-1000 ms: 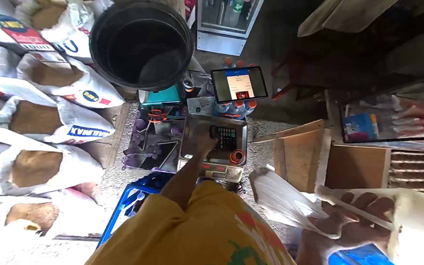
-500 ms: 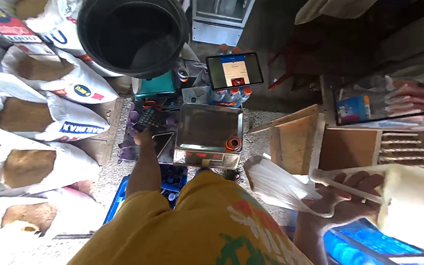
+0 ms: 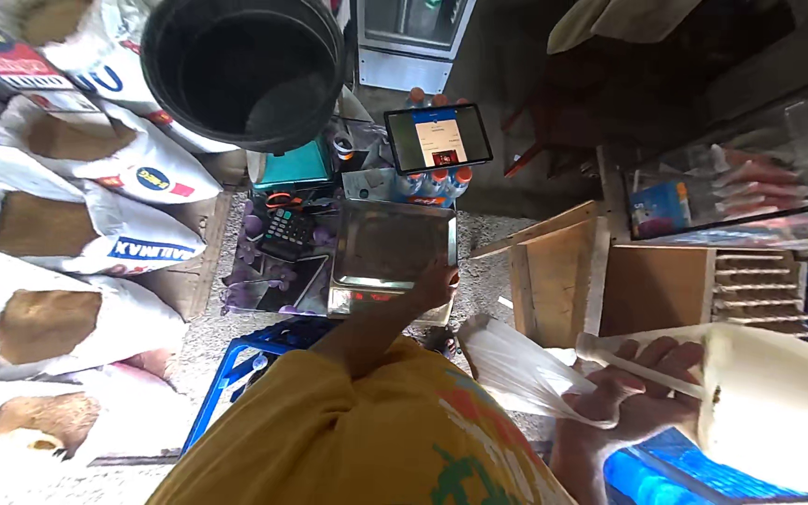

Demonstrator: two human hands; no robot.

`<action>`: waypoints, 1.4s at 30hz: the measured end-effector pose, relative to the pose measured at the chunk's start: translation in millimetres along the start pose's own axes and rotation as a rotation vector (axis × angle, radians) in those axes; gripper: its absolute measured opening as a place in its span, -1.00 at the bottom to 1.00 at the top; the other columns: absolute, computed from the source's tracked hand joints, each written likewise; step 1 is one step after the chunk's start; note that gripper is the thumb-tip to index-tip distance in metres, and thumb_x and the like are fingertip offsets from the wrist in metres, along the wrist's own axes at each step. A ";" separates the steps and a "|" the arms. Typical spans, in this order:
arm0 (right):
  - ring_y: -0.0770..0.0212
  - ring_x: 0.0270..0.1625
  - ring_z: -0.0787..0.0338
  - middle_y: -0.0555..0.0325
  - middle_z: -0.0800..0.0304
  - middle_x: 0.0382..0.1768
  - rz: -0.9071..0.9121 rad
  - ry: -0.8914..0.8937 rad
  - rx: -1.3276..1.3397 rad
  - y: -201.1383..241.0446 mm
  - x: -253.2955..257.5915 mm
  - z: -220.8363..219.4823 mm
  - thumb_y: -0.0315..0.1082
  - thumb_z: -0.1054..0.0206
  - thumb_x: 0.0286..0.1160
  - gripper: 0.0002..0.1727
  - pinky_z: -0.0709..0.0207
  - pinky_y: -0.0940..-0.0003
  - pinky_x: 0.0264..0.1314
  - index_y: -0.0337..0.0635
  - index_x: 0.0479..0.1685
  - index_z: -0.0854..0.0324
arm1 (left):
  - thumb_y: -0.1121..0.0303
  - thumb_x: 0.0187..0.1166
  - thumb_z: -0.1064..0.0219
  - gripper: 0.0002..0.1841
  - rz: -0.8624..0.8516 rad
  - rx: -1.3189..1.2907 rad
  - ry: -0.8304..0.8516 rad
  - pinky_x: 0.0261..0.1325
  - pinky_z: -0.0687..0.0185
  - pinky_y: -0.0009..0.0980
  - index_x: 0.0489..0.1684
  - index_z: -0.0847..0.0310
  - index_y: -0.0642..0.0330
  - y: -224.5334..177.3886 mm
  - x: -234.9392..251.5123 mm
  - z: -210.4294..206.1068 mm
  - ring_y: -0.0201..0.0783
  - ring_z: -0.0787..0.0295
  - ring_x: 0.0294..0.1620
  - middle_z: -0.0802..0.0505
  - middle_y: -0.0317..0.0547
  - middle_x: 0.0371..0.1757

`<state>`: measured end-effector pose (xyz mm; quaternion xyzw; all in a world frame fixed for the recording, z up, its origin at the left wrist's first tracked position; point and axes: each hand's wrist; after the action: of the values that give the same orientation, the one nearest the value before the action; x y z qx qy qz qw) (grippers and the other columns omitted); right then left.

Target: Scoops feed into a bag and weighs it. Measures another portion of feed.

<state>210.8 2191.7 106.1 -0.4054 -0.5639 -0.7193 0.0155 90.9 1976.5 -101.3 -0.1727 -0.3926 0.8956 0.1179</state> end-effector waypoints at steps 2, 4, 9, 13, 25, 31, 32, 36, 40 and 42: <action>-0.03 0.72 -0.43 -0.11 -0.24 0.76 0.001 -0.001 -0.015 4.7 0.1 1.5 0.05 -0.56 0.42 0.07 -0.51 -0.05 0.62 -0.28 0.72 0.10 | 0.30 0.47 -0.47 -0.63 0.067 -0.064 -0.052 0.49 -0.55 0.07 0.25 -0.76 0.05 6.4 -2.8 19.7 0.15 -0.61 0.42 -0.74 0.18 0.31; 0.01 0.72 -0.43 -0.09 -0.24 0.76 -0.009 -0.011 -0.028 7.9 0.4 3.3 0.07 -0.55 0.42 0.08 -0.51 -0.02 0.62 -0.28 0.73 0.10 | 0.27 0.56 -0.43 -0.67 0.124 -0.059 -0.204 0.42 -0.60 0.14 0.25 -0.76 0.09 30.3 -6.9 52.5 0.18 -0.69 0.33 -0.78 0.21 0.23; 0.01 0.74 -0.39 -0.10 -0.18 0.78 -0.019 0.011 -0.037 2.2 2.9 7.1 0.10 -0.56 0.39 0.13 -0.49 -0.02 0.64 -0.30 0.74 0.14 | 0.30 0.64 -0.32 -0.66 0.303 0.123 -0.511 0.62 -0.32 0.25 0.30 -0.72 0.20 111.9 19.1 176.1 0.33 -0.54 0.48 -0.74 0.34 0.30; 0.01 0.75 -0.39 -0.11 -0.18 0.80 -0.012 0.065 0.006 -1.6 4.0 -1.8 0.00 -0.56 0.44 0.08 -0.45 0.01 0.69 -0.33 0.74 0.11 | 0.35 0.47 -0.47 -0.49 0.377 0.126 -0.525 0.64 -0.33 0.21 0.47 -0.63 0.14 151.8 57.2 234.0 0.32 -0.47 0.57 -0.67 0.34 0.44; 0.02 0.75 -0.39 -0.04 -0.24 0.77 0.060 0.318 0.163 23.3 49.2 -121.3 0.01 -0.54 0.46 0.06 -0.41 -0.02 0.74 -0.24 0.76 0.12 | 0.19 0.63 -0.30 -0.48 0.456 -0.028 -0.699 0.73 -0.19 0.24 0.58 -0.54 0.09 91.8 -47.7 168.9 0.20 -0.32 0.72 -0.58 0.15 0.63; 0.11 0.81 -0.28 0.04 -0.10 0.84 0.145 0.536 0.161 7.8 49.7 -187.4 0.00 -0.44 0.58 -0.03 -0.30 0.03 0.81 -0.16 0.81 0.12 | 0.24 0.65 -0.33 -0.58 0.480 -0.095 -0.830 0.64 -0.23 0.31 0.45 -0.64 0.12 89.0 -131.1 139.3 0.28 -0.36 0.66 -0.61 0.20 0.56; 0.11 0.83 -0.24 -0.01 -0.05 0.86 0.157 0.574 0.128 1.0 45.2 -197.3 -0.01 -0.43 0.60 -0.01 -0.27 0.04 0.83 -0.21 0.82 0.16 | 0.23 0.63 -0.35 -0.58 0.511 -0.093 -0.834 0.62 -0.25 0.35 0.43 -0.66 0.10 92.3 -142.2 134.8 0.31 -0.33 0.67 -0.59 0.22 0.57; -0.02 0.76 -0.33 -0.28 -0.18 0.75 0.043 0.714 -0.180 -35.4 18.5 -235.1 0.06 -0.56 0.43 0.15 -0.29 0.02 0.77 -0.33 0.82 0.15 | 0.18 0.58 -0.41 -0.61 0.613 -0.047 -0.875 0.49 -0.35 0.38 0.36 -0.71 -0.03 110.1 -177.9 108.3 0.29 -0.37 0.62 -0.58 0.13 0.57; -0.27 0.72 -0.34 -0.37 -0.12 0.75 -0.188 0.851 -0.372 -73.4 1.8 -251.8 0.10 -0.65 0.29 0.25 -0.38 -0.20 0.66 -0.28 0.83 0.16 | 0.22 0.54 -0.45 -0.60 0.648 -0.034 -0.909 0.57 -0.30 0.37 0.35 -0.70 0.03 110.6 -209.6 91.0 0.34 -0.35 0.63 -0.57 0.21 0.57; -0.21 0.76 -0.31 -0.27 -0.02 0.83 -0.225 0.920 -0.435 -82.2 2.9 -239.6 0.23 -0.57 0.34 0.33 -0.37 -0.17 0.69 -0.21 0.88 0.34 | 0.21 0.55 -0.46 -0.60 0.667 -0.049 -0.923 0.58 -0.30 0.34 0.35 -0.70 0.04 105.6 -224.7 89.0 0.31 -0.34 0.65 -0.56 0.18 0.60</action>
<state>33.9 2025.4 33.8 0.0219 -0.3764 -0.9208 0.0997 252.2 1769.5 -74.9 0.1191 -0.3484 0.8578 -0.3587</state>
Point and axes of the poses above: each hand's wrist, its own x-axis towards the middle knuckle, its own z-axis out of the back of the hand, y = z × x
